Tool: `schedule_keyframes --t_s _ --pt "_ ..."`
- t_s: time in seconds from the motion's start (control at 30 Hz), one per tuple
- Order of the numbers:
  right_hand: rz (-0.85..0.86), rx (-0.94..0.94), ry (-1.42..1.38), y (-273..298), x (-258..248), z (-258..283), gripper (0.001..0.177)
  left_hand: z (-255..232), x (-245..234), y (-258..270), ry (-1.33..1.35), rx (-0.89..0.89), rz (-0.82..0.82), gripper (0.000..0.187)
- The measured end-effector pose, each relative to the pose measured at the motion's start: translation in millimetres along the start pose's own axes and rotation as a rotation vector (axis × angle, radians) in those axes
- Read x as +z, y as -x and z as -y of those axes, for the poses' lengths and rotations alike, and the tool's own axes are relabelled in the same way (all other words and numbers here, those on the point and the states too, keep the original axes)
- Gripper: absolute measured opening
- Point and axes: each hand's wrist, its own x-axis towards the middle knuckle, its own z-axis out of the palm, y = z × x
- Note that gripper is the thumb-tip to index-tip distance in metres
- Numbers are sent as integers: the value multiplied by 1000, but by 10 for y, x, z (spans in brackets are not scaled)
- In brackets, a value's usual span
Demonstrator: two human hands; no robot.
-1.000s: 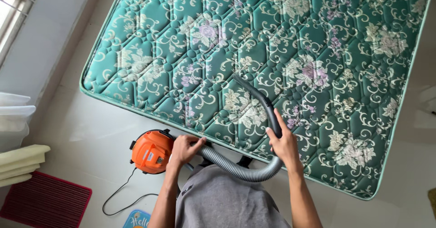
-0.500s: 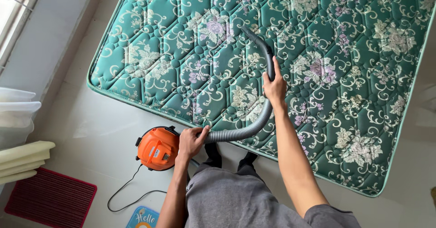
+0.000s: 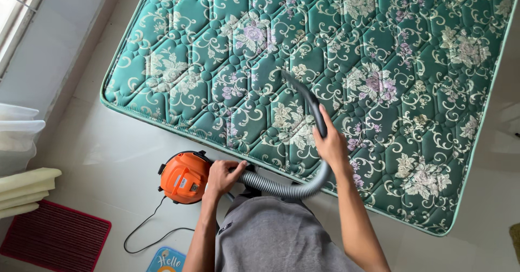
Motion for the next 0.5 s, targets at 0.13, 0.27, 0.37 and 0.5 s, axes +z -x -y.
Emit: schedule_keyframes --t_s 0.13,0.27,0.37,0.5 --pt "-22 38 -130 -793 371 -162 71 -63 -2 -4 -74 -64 -39 49" --pt "-56 -37 -304 -1096 410 -189 73 -92 125 5 -122 -62 -106 55" --pt "16 -12 -365 -929 202 -137 74 -94 207 61 -77 -79 -129 52" --pt "183 -2 -346 -266 -247 -115 76 -107 276 225 -32 -90 -169 48"
